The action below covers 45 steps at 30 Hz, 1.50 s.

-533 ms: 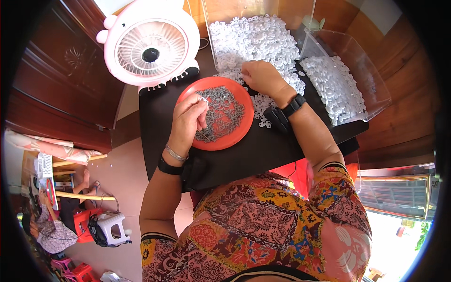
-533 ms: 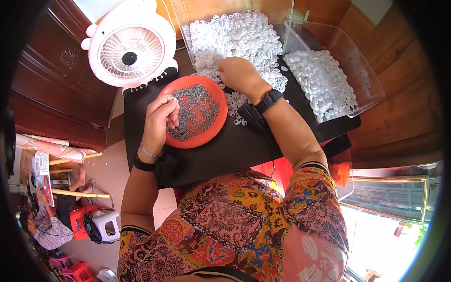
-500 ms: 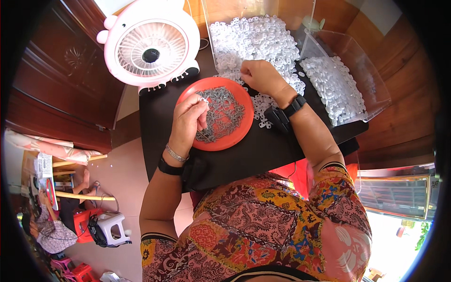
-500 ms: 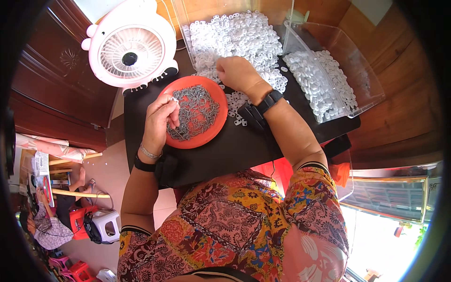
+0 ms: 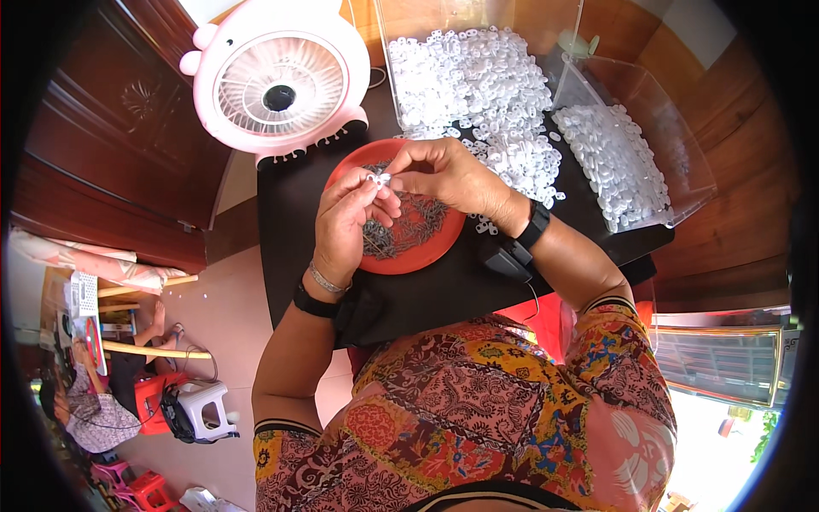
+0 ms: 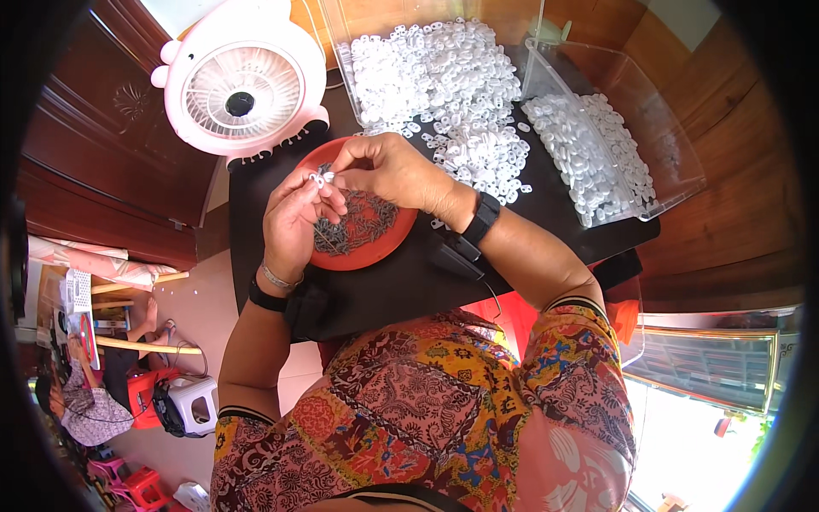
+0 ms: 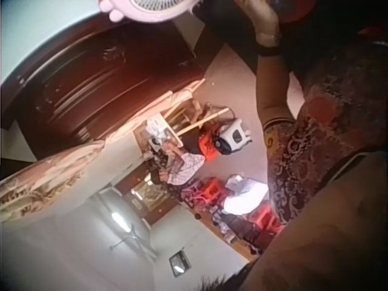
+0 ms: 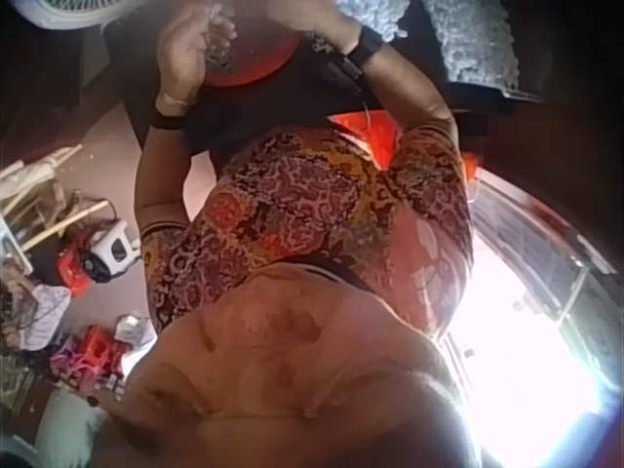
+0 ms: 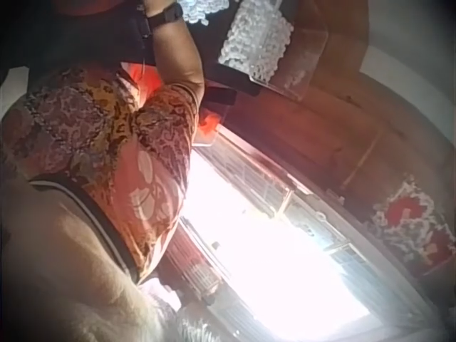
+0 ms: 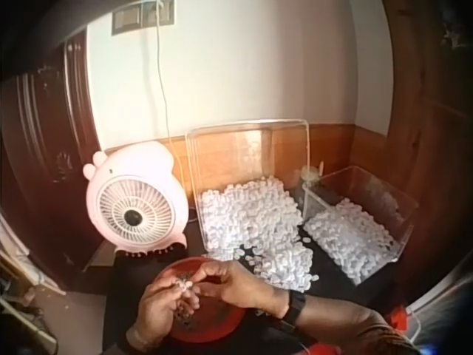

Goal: Manually assembling small white plastic housings by inserting tiny metal components into them at a workstation.

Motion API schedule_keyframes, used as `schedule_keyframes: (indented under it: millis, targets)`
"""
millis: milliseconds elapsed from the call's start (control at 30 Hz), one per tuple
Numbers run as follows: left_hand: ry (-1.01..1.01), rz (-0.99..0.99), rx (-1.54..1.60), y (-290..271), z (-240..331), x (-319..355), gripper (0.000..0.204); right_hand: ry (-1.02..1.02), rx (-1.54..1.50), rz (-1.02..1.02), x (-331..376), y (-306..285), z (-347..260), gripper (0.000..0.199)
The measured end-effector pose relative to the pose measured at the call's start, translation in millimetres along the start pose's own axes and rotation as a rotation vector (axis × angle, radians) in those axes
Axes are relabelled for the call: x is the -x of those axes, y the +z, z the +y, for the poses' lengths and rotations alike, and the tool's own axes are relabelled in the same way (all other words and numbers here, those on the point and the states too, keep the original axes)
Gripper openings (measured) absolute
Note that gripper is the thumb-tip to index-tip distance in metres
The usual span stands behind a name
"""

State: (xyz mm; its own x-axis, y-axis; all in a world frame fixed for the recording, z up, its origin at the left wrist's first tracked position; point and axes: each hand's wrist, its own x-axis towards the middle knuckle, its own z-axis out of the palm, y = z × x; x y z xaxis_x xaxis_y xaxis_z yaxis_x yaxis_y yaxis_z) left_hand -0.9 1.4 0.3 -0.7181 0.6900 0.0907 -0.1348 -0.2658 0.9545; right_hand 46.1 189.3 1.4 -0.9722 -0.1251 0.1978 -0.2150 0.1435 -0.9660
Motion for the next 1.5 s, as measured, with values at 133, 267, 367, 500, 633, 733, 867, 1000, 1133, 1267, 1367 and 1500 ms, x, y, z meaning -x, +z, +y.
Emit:
schedule_keyframes:
  millis: [133, 267, 367, 500, 633, 733, 867, 1000, 1133, 1267, 1367, 1500]
  targets:
    - [0.022, 0.010, 0.056, -4, -2, -1, 0.025, -0.079, -0.045, 0.004, 2, 5, -3, 0.007]
    - [0.029, -0.029, 0.055, -4, -1, -2, 0.022, -0.069, -0.129, -0.012, 2, 5, -1, 0.007]
    - [0.025, -0.011, 0.059, -4, -1, 0, 0.023, -0.063, -0.148, -0.033, 1, 5, -3, 0.009]
    - [0.024, 0.013, 0.049, 1, -3, -1, 0.024, 0.097, -0.250, -0.028, 0, 2, -5, 0.012]
    - [0.003, 0.087, -0.007, 3, -2, 1, 0.024, 0.131, -0.252, 0.098, -3, -3, -5, 0.012]
    - [0.001, 0.150, -0.134, 1, -6, 0, 0.023, 0.096, -0.285, 0.132, -3, -6, -4, 0.011]
    - [-0.025, 0.187, -0.182, 4, -6, 0, 0.023, 0.120, -0.294, 0.134, -2, -4, -8, 0.011]
    - [-0.039, 0.167, -0.178, 3, -7, 0, 0.023, 0.131, -0.285, 0.126, -1, -2, -9, 0.012]
    - [-0.047, 0.158, -0.174, 3, -7, 0, 0.023, 0.108, -0.267, 0.105, -1, -3, -7, 0.012]
    - [-0.060, 0.157, -0.247, 6, -6, 1, 0.022, 0.104, -0.255, 0.116, -1, -4, -5, 0.011]
    - [-0.055, 0.152, -0.245, 4, -7, 1, 0.022, 0.099, -0.264, 0.108, -1, -4, -6, 0.010]
    - [-0.047, 0.144, -0.257, 5, -7, 1, 0.021, 0.087, -0.250, 0.118, -1, -4, -8, 0.010]
